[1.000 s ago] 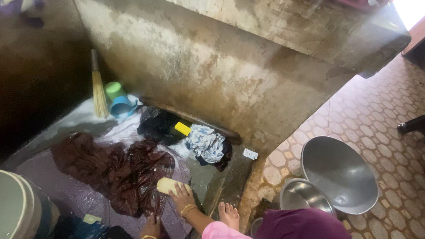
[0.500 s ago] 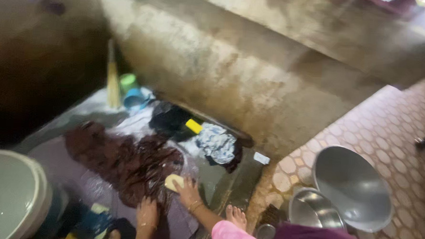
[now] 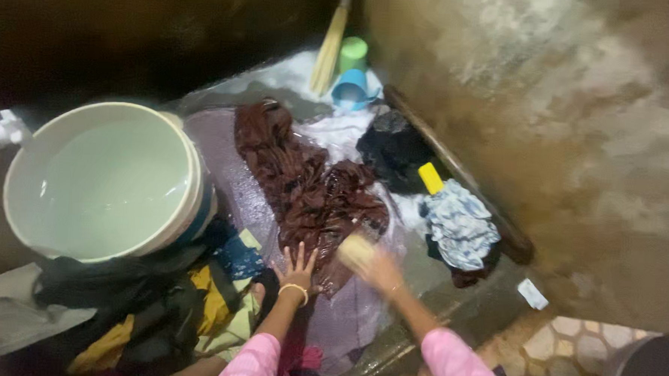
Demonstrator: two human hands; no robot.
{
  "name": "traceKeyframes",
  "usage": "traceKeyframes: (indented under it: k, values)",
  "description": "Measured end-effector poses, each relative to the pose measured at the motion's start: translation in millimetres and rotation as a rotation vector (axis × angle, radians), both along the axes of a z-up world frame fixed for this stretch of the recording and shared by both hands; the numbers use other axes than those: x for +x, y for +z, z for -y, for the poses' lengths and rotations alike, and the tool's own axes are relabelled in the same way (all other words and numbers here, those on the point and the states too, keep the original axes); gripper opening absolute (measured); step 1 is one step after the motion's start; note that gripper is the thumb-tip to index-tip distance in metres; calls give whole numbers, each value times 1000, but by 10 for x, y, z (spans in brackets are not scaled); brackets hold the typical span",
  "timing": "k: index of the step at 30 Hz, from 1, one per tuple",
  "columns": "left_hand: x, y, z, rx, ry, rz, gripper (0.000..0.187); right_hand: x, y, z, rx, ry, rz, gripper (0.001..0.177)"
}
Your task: The person washes clothes by hand, applying soap from a bar and scrubbing different items of clothing on the floor before rinsing them in a bucket of water.
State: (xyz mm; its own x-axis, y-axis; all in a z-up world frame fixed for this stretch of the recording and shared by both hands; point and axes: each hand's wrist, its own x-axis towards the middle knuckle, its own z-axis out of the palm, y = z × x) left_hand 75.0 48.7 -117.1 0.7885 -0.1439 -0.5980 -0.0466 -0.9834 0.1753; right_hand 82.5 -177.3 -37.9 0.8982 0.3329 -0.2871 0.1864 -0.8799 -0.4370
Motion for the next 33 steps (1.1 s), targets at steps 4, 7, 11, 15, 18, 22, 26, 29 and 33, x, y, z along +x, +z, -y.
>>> traceKeyframes:
  k: [4,7,11,15,18,22,26,29,33]
  values:
    - [21,105,-16,4,-7,-82,120,549,312,74,-205,-677,-220,101]
    - [78,81,-22,-39,-19,-15,109,260,321,114,-196,-177,-166,72]
    - [41,3,-93,-43,-11,-85,125,516,-115,204,784,-997,-574,52]
    - [17,174,-72,-16,-21,-134,127,272,128,-155,105,-533,-130,34]
    - [117,241,-21,-22,-25,-150,127,-6,296,-214,93,92,168,39]
    - [54,147,-46,-20,-25,-114,126,769,151,303,-89,-395,-106,51]
    - [84,319,-25,-52,5,-115,122,325,264,-207,12,-478,122,70]
    - [116,309,-32,-57,0,-155,120,384,282,5,36,-196,42,45]
    - [106,224,-11,-39,2,-120,123,849,-57,470,-95,-485,-93,55]
